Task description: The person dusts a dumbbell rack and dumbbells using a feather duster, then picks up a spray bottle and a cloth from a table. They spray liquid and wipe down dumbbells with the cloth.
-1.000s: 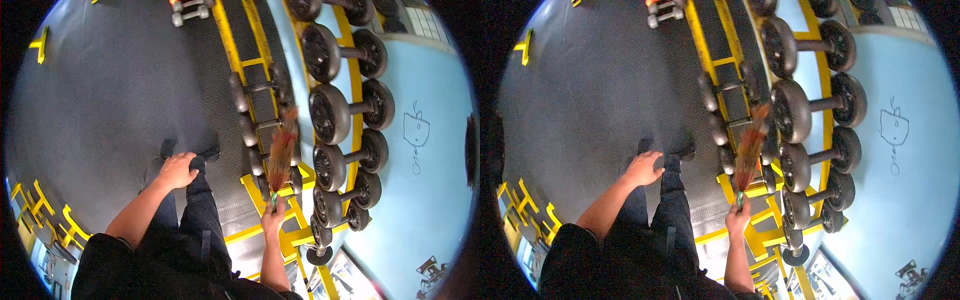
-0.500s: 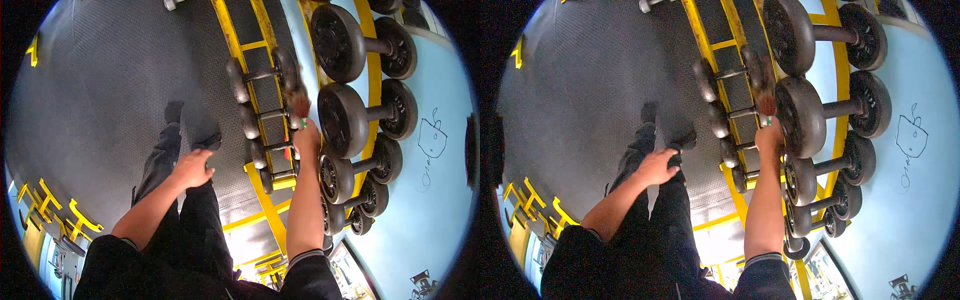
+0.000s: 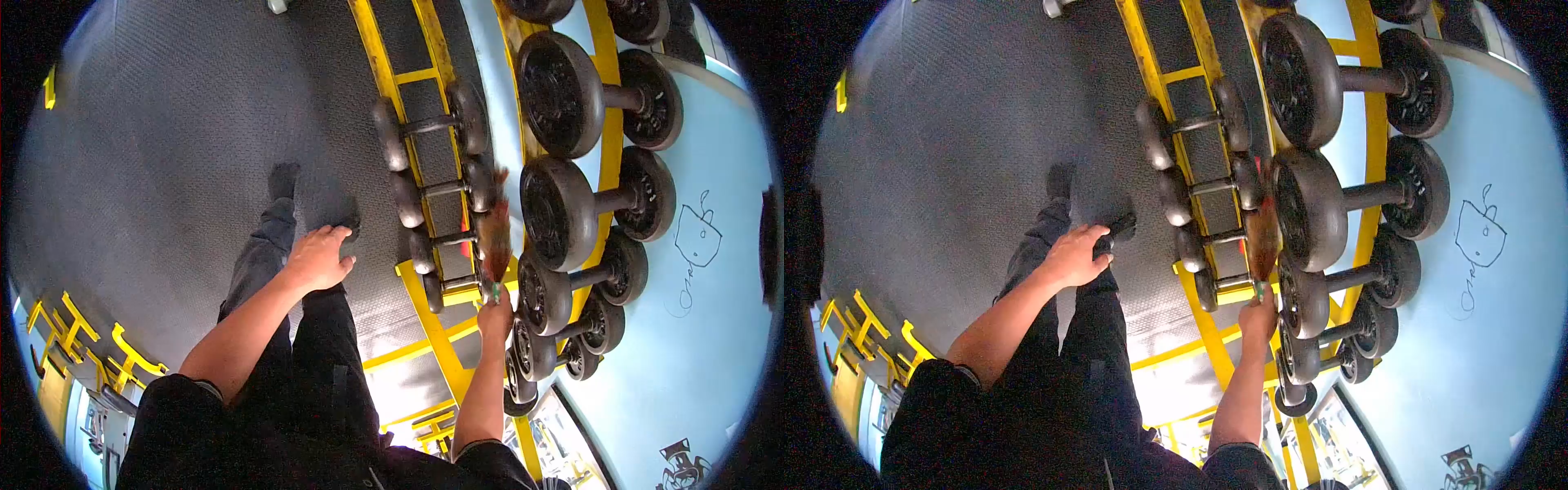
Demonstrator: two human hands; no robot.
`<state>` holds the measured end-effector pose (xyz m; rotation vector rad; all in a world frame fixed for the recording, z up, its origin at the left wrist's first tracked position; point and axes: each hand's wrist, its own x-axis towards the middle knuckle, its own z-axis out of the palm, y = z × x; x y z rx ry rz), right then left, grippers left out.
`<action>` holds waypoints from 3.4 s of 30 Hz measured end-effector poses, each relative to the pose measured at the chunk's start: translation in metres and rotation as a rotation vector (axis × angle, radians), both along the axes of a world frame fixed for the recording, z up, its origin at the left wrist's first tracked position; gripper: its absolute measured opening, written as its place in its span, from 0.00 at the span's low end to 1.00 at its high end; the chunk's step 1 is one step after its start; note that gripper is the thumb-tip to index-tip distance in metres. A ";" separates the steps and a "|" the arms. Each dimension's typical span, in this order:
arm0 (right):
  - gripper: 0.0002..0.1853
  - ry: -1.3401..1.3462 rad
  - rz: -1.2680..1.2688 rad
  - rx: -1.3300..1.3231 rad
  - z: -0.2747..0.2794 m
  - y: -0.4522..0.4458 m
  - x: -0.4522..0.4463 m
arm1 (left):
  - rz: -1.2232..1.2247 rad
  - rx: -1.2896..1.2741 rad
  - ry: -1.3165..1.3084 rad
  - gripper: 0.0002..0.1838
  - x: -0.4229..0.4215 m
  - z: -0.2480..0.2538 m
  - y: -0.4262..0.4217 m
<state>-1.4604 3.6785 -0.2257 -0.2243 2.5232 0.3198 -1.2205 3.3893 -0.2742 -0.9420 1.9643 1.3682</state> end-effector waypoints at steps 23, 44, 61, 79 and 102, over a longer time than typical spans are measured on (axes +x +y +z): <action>0.14 -0.170 -0.099 0.329 -0.017 0.204 0.045 | -0.231 0.087 0.030 0.29 -0.029 0.007 0.113; 0.19 -0.675 -0.043 -0.494 0.108 -0.148 0.094 | 0.417 -0.205 0.048 0.32 0.112 0.129 -0.013; 0.11 -0.367 -0.025 -0.442 -0.009 -0.296 0.124 | 0.382 -0.184 -0.083 0.32 0.171 0.118 -0.169; 0.25 -0.216 0.098 -0.683 -0.130 -0.470 0.022 | 0.156 -0.103 -0.055 0.29 0.063 -0.002 -0.264; 0.21 -0.020 -0.200 -0.753 -0.079 -0.502 -0.003 | 0.214 -0.087 -0.024 0.29 0.068 -0.009 -0.364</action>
